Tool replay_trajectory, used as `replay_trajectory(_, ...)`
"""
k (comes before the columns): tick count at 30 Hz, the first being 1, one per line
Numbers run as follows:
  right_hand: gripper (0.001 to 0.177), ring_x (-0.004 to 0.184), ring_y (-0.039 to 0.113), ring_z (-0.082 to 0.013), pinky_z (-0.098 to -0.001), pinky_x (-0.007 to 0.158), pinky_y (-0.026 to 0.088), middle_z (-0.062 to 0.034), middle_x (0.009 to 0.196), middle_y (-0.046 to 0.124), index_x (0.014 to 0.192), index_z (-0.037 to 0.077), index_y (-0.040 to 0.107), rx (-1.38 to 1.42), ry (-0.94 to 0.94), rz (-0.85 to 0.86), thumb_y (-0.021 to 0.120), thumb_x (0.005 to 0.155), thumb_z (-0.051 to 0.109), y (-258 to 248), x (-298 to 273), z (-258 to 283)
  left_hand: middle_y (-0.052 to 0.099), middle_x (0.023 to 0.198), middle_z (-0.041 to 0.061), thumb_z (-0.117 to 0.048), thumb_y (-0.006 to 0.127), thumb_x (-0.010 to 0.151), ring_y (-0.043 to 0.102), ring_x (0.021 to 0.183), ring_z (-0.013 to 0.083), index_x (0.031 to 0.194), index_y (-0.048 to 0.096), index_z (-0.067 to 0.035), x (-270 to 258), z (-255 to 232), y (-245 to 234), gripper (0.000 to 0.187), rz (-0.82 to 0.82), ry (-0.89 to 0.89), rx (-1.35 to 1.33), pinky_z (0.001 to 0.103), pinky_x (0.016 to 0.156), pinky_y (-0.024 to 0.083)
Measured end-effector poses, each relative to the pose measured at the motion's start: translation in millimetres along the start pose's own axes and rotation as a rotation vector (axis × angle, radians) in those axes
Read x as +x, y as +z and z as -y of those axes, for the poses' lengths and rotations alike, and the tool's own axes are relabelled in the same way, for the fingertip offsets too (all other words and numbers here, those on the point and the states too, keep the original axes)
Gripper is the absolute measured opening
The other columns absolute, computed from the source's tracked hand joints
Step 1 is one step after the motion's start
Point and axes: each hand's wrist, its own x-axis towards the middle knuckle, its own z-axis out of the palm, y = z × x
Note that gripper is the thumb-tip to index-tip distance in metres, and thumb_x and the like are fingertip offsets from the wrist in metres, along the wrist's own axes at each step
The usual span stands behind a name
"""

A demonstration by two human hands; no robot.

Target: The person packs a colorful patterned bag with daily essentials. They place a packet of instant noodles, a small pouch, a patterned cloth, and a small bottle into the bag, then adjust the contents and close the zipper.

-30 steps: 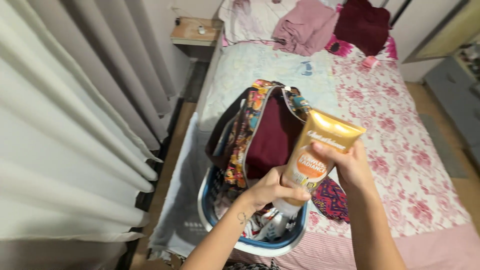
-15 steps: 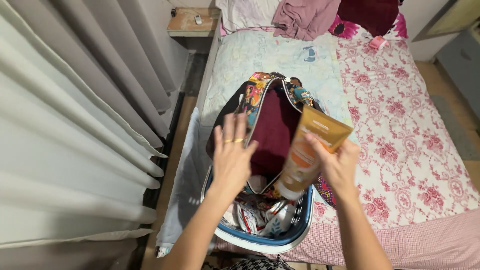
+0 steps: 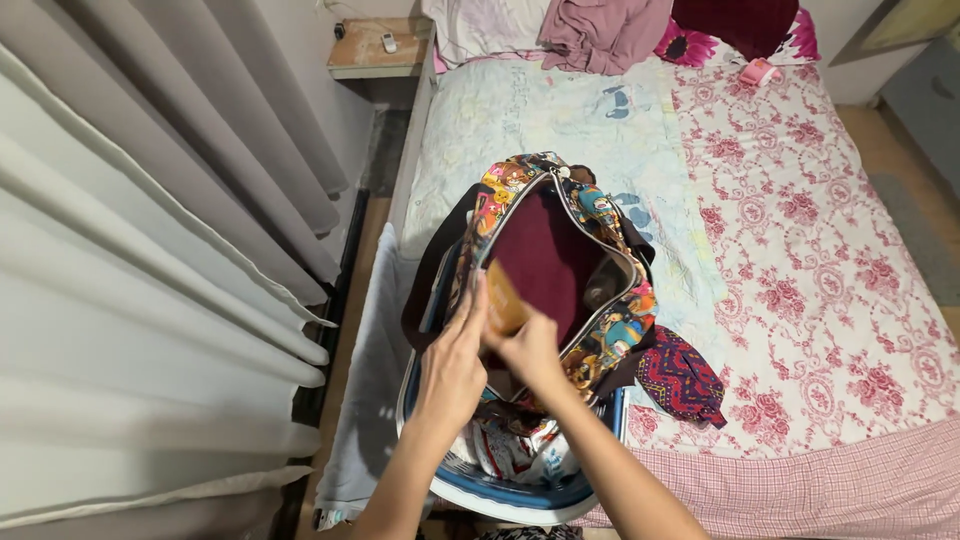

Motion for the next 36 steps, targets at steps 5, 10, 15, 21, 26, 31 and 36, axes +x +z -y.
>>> replay_trajectory(5,0.043,0.082,0.077,-0.0135,-0.0312,0.072,0.06,-0.0152,0.093,0.079,0.113,-0.004,0.07,0.038,-0.089,0.103,0.083,0.08,0.019,-3.6,-11.6,-1.6,0.046,0.155,0.024,0.025,0.041,0.074,0.048,0.14,0.0407,0.158,0.033,-0.008,-6.3,6.3,9.7,0.09,-0.067,0.078,-0.119,0.044,0.112,0.046)
replay_trajectory(10,0.045,0.067,0.074,-0.0141,-0.0301,0.066,0.059,-0.0135,0.086,0.079,0.118,0.0,0.072,-0.125,0.074,0.037,0.083,0.078,0.019,-17.5,-6.8,17.8,0.048,0.157,0.018,0.023,0.039,0.072,0.046,0.147,0.0335,0.155,0.042,-0.008,-10.6,18.5,-1.7,0.088,-0.142,0.004,-0.068,0.042,0.117,0.044)
replay_trajectory(15,0.037,0.084,0.074,-0.0168,-0.0319,0.078,0.059,-0.0128,0.098,0.079,0.111,-0.003,0.074,0.11,-0.064,-0.241,0.086,0.082,0.016,-46.1,4.1,13.4,0.03,0.167,0.019,0.012,0.048,0.085,0.027,0.157,0.0369,0.155,0.042,-0.008,-23.7,2.3,7.9,0.074,-0.329,0.158,0.184,0.049,0.126,0.027)
replay_trajectory(21,0.041,0.078,0.074,-0.0296,-0.0475,0.071,0.061,-0.0152,0.093,0.073,0.118,0.003,0.06,0.932,0.48,-0.199,0.062,0.094,0.036,-87.3,44.5,-2.2,0.028,0.165,0.02,0.0,0.05,0.094,0.027,0.154,0.0343,0.158,0.025,0.0,-40.1,-18.4,89.8,0.069,-0.373,-0.275,-0.356,0.046,0.125,0.023)
replay_trajectory(26,0.05,0.078,0.073,-0.0337,-0.0548,0.066,0.063,-0.0196,0.094,0.071,0.119,0.001,0.06,1.085,0.759,0.175,0.062,0.095,0.045,-115.1,43.0,6.4,0.031,0.155,0.027,-0.002,0.052,0.088,0.03,0.147,0.0415,0.158,0.021,0.006,-3.3,69.0,156.1,0.077,-0.464,-0.775,-0.249,0.048,0.123,0.021)
replay_trajectory(31,0.064,0.095,0.074,-0.0255,-0.0472,0.081,0.062,-0.0141,0.116,0.07,0.135,0.006,0.051,0.727,0.595,0.564,0.072,0.075,0.011,-128.8,23.9,8.6,0.043,0.146,0.032,-0.004,0.053,0.087,0.04,0.136,0.047,0.139,0.047,0.011,24.3,129.8,191.5,0.054,-0.546,-0.944,-0.218,0.048,0.117,0.032)
replay_trajectory(36,0.075,0.098,0.071,-0.0294,-0.0437,0.079,0.063,-0.0243,0.123,0.064,0.146,-0.005,0.043,0.607,0.725,0.741,0.079,0.084,0.017,-126.0,15.0,1.7,0.077,0.117,0.026,-0.014,0.049,0.086,0.072,0.109,0.0382,0.118,0.072,0.0,22.1,140.2,189.2,0.042,-0.586,-0.803,-0.558,0.044,0.099,0.054)
